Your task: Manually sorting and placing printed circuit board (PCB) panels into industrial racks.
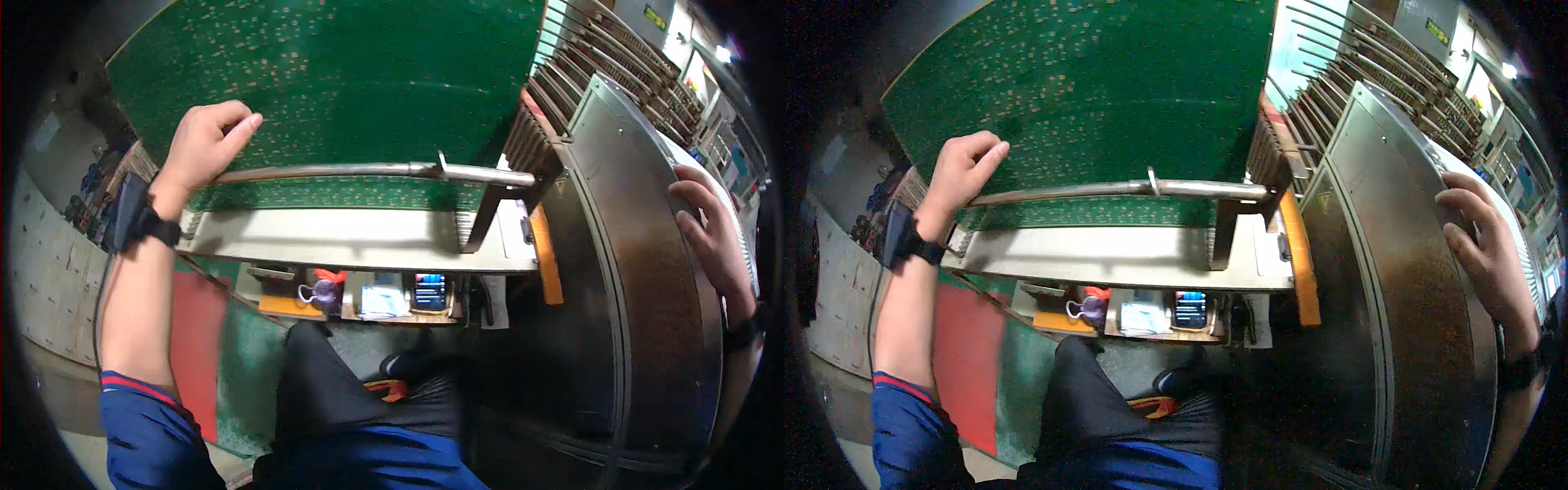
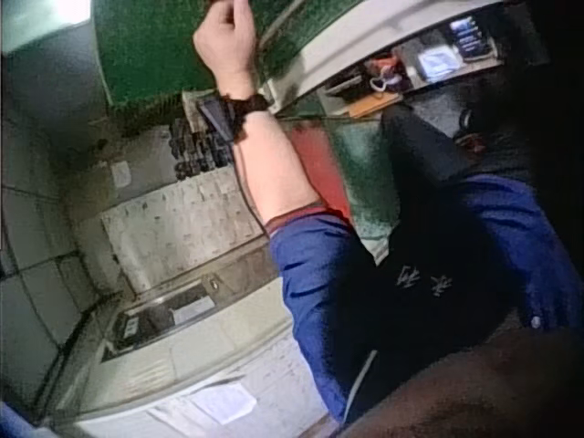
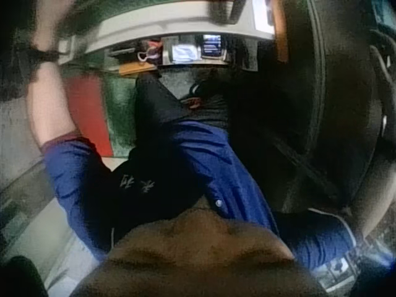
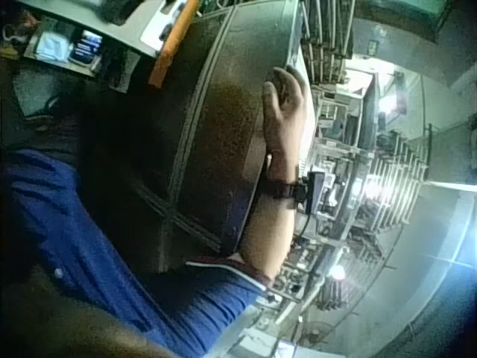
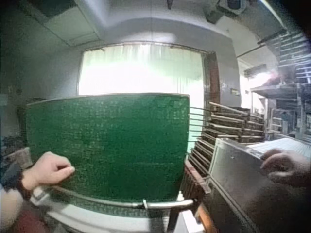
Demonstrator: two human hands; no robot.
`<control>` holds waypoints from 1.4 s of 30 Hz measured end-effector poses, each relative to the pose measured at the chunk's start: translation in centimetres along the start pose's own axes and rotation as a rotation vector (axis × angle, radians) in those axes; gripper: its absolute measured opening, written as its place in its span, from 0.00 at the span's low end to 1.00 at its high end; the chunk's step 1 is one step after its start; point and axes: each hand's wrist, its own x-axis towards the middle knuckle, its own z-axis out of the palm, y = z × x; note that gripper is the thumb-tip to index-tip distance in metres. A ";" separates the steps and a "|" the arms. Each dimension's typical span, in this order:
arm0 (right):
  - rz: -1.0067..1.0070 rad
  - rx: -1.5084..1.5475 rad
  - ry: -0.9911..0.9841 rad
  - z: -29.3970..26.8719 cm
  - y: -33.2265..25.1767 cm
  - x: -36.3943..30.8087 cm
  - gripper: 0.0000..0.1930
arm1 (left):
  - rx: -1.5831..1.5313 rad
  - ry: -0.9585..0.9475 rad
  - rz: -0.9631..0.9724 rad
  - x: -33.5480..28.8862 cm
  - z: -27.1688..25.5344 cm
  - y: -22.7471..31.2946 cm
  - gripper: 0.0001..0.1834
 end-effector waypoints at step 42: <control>0.103 -0.062 0.022 1.2 0.5 0.5 0.15 | -0.345 -0.398 -0.864 -35.7 30.5 -5.7 0.16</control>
